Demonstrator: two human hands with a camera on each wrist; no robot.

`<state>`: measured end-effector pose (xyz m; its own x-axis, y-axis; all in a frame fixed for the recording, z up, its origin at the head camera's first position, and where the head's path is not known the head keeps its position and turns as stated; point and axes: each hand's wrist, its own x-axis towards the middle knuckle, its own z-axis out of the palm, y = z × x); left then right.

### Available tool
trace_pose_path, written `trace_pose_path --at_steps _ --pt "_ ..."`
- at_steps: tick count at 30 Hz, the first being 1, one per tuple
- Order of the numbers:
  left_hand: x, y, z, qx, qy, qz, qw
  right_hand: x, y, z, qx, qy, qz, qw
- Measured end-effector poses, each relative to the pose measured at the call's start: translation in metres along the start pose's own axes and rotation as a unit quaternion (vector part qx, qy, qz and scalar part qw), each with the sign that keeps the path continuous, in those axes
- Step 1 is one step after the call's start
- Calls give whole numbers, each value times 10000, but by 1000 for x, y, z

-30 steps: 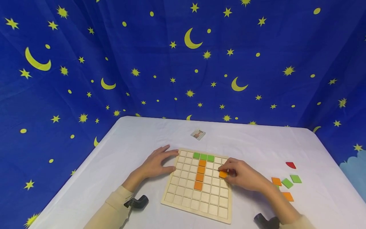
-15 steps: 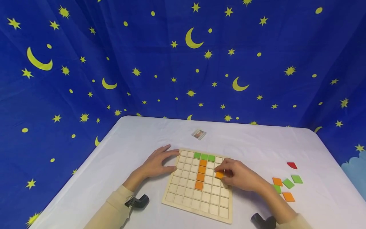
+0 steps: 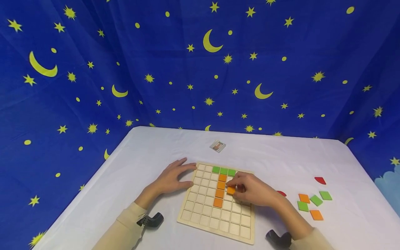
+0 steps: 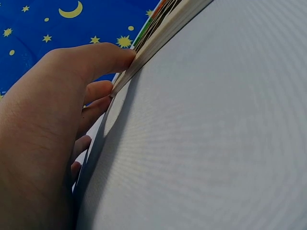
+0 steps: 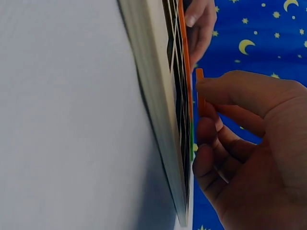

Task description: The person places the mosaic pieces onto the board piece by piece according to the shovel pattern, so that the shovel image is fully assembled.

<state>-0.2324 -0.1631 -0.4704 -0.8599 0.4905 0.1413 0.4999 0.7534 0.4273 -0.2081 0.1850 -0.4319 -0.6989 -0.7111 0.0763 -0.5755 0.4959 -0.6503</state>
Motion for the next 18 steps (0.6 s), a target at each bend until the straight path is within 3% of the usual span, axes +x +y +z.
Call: trace_pose_path --at_steps 18 --pt "1 1 -1 21 -29 -79 10000 16 -12 9 -48 -102 148 9998"
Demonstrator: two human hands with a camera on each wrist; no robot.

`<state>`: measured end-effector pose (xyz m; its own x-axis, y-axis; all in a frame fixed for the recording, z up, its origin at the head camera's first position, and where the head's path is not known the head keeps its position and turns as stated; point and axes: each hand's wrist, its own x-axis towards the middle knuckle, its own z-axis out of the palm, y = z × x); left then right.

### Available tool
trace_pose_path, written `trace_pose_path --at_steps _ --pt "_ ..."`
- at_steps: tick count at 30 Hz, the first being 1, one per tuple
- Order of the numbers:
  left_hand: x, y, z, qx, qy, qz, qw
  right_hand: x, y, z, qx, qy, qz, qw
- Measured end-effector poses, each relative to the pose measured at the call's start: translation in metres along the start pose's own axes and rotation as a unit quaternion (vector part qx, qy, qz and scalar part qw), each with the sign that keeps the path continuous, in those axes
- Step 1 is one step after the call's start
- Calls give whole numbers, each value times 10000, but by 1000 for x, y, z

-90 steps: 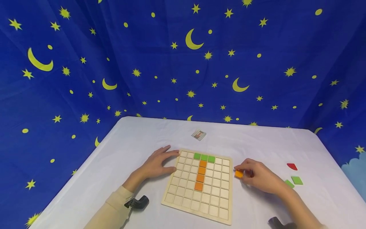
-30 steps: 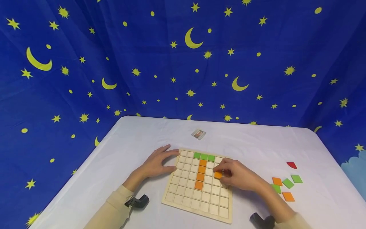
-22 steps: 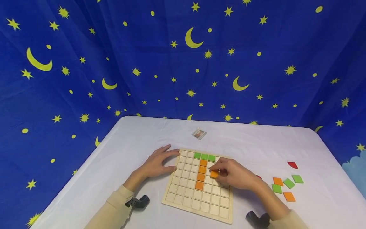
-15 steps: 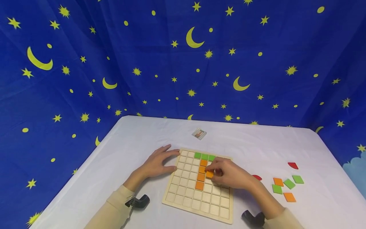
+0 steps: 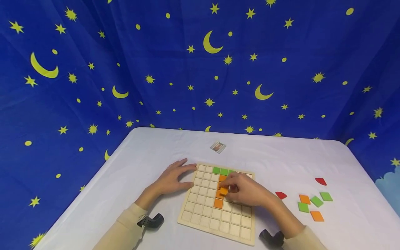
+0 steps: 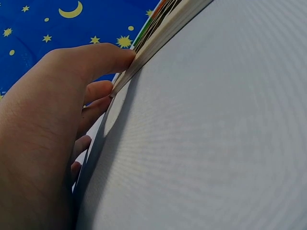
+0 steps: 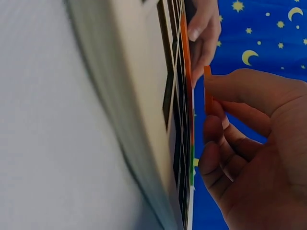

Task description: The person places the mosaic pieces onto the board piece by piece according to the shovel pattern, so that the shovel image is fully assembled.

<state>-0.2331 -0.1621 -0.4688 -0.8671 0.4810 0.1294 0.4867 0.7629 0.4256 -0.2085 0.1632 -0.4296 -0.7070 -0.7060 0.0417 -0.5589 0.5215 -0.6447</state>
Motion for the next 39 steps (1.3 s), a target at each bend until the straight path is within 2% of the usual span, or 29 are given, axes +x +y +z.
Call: trace_pose_path --at_steps 3,10,28,39 --pt "-1 0 1 -14 -3 6 10000 3 -2 3 -57 -61 -7 10000" --pt "0 0 0 -12 -55 -20 10000 9 -6 8 -122 -97 -353 9993" --pt "-1 1 0 -8 -9 39 10000 18 -29 9 -188 -374 -571 9975" --pt "-1 -1 0 69 -87 -76 9999 26 -28 21 -147 -539 -774 9954"
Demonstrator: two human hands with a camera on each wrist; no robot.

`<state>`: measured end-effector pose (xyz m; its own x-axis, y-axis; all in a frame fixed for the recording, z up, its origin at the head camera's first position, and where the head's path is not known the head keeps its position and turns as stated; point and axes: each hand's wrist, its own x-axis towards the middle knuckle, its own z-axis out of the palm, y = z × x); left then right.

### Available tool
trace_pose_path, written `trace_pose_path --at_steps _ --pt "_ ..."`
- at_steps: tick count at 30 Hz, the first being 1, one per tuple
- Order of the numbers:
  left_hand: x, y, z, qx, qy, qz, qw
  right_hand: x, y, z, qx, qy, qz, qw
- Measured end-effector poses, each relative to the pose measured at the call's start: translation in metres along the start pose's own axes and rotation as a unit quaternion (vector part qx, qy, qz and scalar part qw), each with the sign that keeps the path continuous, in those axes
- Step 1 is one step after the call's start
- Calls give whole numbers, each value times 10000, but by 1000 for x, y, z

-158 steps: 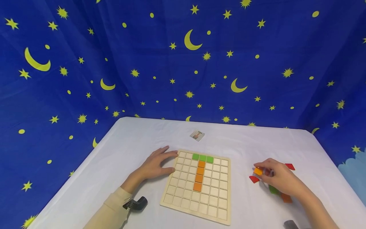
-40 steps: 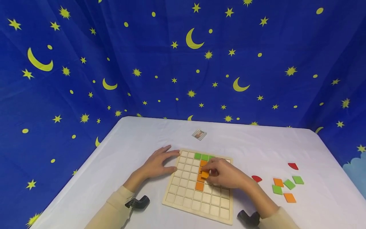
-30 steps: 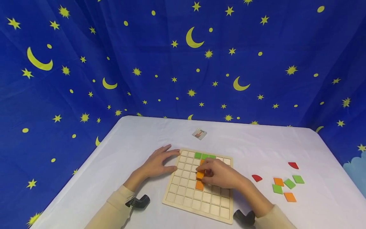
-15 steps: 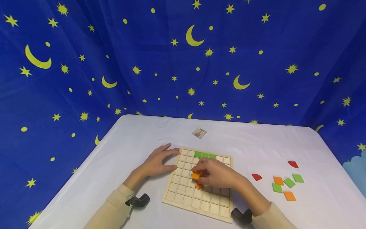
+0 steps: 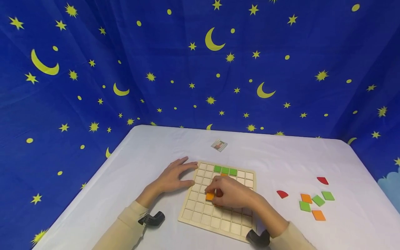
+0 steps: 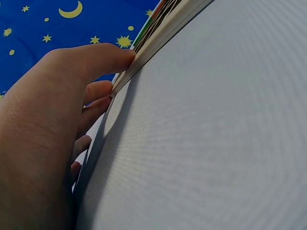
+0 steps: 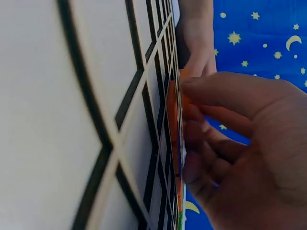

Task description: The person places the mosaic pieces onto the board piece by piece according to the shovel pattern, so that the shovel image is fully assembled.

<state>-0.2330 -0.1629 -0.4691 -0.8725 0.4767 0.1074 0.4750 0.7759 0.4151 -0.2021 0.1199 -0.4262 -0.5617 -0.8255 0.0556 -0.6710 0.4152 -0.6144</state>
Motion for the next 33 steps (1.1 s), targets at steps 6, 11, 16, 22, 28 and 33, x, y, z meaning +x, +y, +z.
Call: trace_pose_path --at_steps 6,11,16,22,28,33 --pt "1 0 0 -10 32 75 10000 0 0 3 -12 -58 28 10000" --pt "1 0 -1 -46 88 147 9998 -1 -1 3 -87 -77 49 9999" --pt "1 0 -1 -43 99 168 9998 -1 -2 4 -237 -80 39 9997" --pt "1 1 -1 -42 77 143 9999 -2 -1 6 -438 -58 16 9990" --pt "1 2 -1 -51 72 124 9999 -5 0 2 -263 103 -6 9996" --pt "0 1 -1 -41 98 156 9998 -11 2 -7 -60 203 92 9997"
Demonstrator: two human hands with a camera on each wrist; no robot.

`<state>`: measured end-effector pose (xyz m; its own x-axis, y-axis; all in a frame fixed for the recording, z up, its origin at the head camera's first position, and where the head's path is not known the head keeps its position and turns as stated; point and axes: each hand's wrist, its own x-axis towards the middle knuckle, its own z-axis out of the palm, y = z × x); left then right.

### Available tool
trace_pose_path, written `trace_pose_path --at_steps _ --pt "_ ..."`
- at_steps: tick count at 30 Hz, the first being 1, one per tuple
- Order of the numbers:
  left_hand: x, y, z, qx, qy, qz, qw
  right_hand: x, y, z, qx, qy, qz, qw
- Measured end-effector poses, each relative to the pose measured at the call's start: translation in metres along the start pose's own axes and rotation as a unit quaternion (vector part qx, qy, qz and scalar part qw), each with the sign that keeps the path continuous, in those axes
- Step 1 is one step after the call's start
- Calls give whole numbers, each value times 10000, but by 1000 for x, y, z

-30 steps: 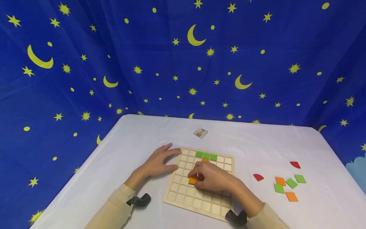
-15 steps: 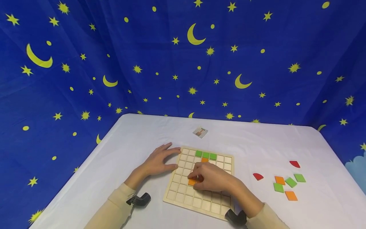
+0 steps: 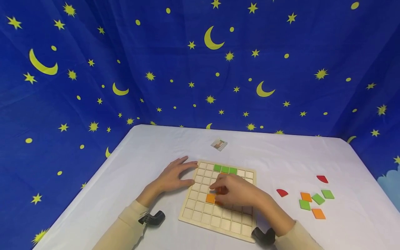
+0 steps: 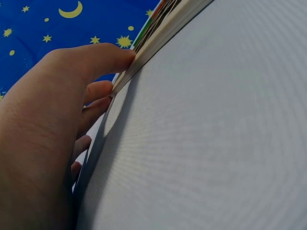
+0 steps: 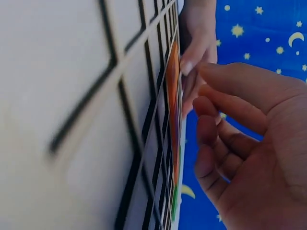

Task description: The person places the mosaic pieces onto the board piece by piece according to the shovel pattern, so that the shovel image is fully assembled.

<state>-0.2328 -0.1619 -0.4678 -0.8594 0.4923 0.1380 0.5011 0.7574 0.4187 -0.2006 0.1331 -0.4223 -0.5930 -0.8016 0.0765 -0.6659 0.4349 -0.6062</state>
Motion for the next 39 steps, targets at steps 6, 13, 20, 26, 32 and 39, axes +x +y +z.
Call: trace_pose_path --at_steps 6,13,20,26,32,39 --pt "0 -1 0 -36 45 73 10000 -13 9 -11 -13 179 317 9993" --pt "1 0 -1 -8 98 56 9999 -29 18 -22 -96 350 445 9983" --pt "0 1 -1 -127 39 -66 9999 -52 29 -31 -82 371 830 9958" --pt "-2 0 -1 -113 76 -12 9999 -69 38 -37 -115 452 1103 9928" --pt "-4 -1 -1 -138 57 -62 9999 -84 45 -40 -301 613 1392 9879" --pt "-2 0 1 -113 34 -98 9999 -111 53 -47 -210 749 1716 9821"
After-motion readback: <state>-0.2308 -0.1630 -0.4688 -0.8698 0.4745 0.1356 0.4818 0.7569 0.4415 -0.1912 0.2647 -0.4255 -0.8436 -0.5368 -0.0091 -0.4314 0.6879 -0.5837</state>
